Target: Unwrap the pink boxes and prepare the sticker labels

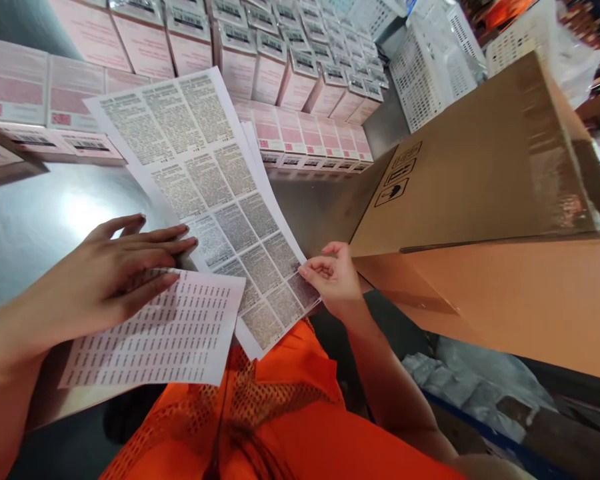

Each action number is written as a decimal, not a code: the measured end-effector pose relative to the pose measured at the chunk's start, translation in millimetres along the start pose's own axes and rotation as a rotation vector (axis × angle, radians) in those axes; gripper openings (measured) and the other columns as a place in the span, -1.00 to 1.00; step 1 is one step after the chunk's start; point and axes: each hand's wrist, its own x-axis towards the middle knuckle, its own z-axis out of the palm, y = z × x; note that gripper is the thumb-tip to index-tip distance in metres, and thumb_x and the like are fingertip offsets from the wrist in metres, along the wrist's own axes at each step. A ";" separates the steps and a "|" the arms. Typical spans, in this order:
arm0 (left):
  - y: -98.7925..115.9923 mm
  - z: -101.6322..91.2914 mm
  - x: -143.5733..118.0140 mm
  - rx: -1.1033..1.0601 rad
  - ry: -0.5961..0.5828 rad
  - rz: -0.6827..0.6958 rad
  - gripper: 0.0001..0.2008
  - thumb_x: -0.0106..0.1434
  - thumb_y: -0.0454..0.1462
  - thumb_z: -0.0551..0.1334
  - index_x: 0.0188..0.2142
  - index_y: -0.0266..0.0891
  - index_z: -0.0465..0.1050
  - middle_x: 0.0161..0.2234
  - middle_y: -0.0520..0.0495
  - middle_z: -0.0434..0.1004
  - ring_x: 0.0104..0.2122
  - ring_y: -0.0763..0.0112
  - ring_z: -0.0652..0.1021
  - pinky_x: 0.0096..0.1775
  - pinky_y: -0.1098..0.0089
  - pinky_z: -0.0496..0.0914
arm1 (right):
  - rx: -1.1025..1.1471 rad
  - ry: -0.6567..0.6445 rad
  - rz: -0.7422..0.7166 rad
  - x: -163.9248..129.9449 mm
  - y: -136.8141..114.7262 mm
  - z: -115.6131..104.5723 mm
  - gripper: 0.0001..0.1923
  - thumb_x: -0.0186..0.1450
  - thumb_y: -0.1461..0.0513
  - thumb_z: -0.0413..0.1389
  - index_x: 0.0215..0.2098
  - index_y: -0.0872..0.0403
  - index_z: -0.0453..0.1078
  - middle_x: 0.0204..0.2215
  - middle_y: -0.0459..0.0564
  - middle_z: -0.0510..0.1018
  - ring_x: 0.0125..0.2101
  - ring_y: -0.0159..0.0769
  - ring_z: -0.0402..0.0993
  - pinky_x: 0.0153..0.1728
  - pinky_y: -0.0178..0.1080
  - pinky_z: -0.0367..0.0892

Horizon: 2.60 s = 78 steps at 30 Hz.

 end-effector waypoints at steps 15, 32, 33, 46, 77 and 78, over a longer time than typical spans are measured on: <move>-2.5 0.1 -1.1 -0.008 0.001 0.007 -0.76 0.36 -0.14 0.09 -0.14 -0.02 0.52 0.20 0.08 0.45 0.24 0.14 0.40 0.26 -0.04 0.07 | -0.167 0.024 -0.019 2.6 3.8 7.8 -0.54 0.15 0.14 0.25 -0.20 -0.05 0.02 -0.51 -0.27 0.50 -0.57 -0.41 0.35 -0.53 -0.36 0.20; -1.0 -0.4 0.6 0.008 0.028 -0.011 -0.73 0.38 -0.13 0.06 -0.14 -0.08 0.51 0.18 0.03 0.49 0.21 0.16 0.45 0.29 -0.05 0.04 | -0.291 0.058 -0.051 -52.1 1.2 -16.8 -0.80 0.18 0.09 0.28 -0.34 0.04 0.48 -0.47 -0.08 0.51 -0.47 -0.33 0.42 -0.44 -0.29 0.35; -1.7 -0.4 0.4 0.014 0.029 -0.011 -0.73 0.38 -0.13 0.06 -0.12 -0.08 0.51 0.19 0.03 0.48 0.22 0.15 0.43 0.28 -0.05 0.05 | -0.322 0.007 -0.029 -57.9 0.6 -16.5 -0.81 0.20 0.08 0.26 -0.38 0.04 0.51 -0.49 -0.06 0.53 -0.47 -0.31 0.43 -0.44 -0.29 0.34; 1.7 -2.0 0.5 0.017 0.022 -0.042 -0.68 0.39 -0.08 0.02 -0.15 -0.13 0.50 0.17 -0.03 0.49 0.23 0.16 0.42 0.28 -0.08 0.05 | -0.488 -0.141 0.028 -66.9 5.2 -8.2 -0.73 0.31 0.08 0.14 -0.47 0.05 0.44 -0.56 -0.13 0.46 -0.51 -0.35 0.36 -0.49 -0.32 0.19; 0.6 -3.5 2.1 0.004 -0.044 -0.078 -0.67 0.39 -0.12 0.04 -0.15 -0.16 0.55 0.20 -0.09 0.46 0.28 0.08 0.35 0.26 -0.14 0.04 | -0.584 0.030 -0.632 -42.7 -30.6 56.4 -0.92 0.34 0.28 0.19 -0.19 0.04 0.50 -0.34 -0.08 0.49 -0.40 -0.37 0.44 -0.32 -0.30 0.39; 0.7 -4.3 2.3 -0.012 -0.051 -0.083 -0.68 0.38 -0.12 0.05 -0.16 -0.16 0.55 0.20 -0.09 0.46 0.28 0.07 0.34 0.27 -0.15 0.03 | -0.607 -0.047 -0.688 -37.2 -38.0 67.4 -0.90 0.37 0.28 0.16 -0.16 0.05 0.50 -0.32 -0.05 0.51 -0.33 -0.33 0.47 -0.27 -0.28 0.40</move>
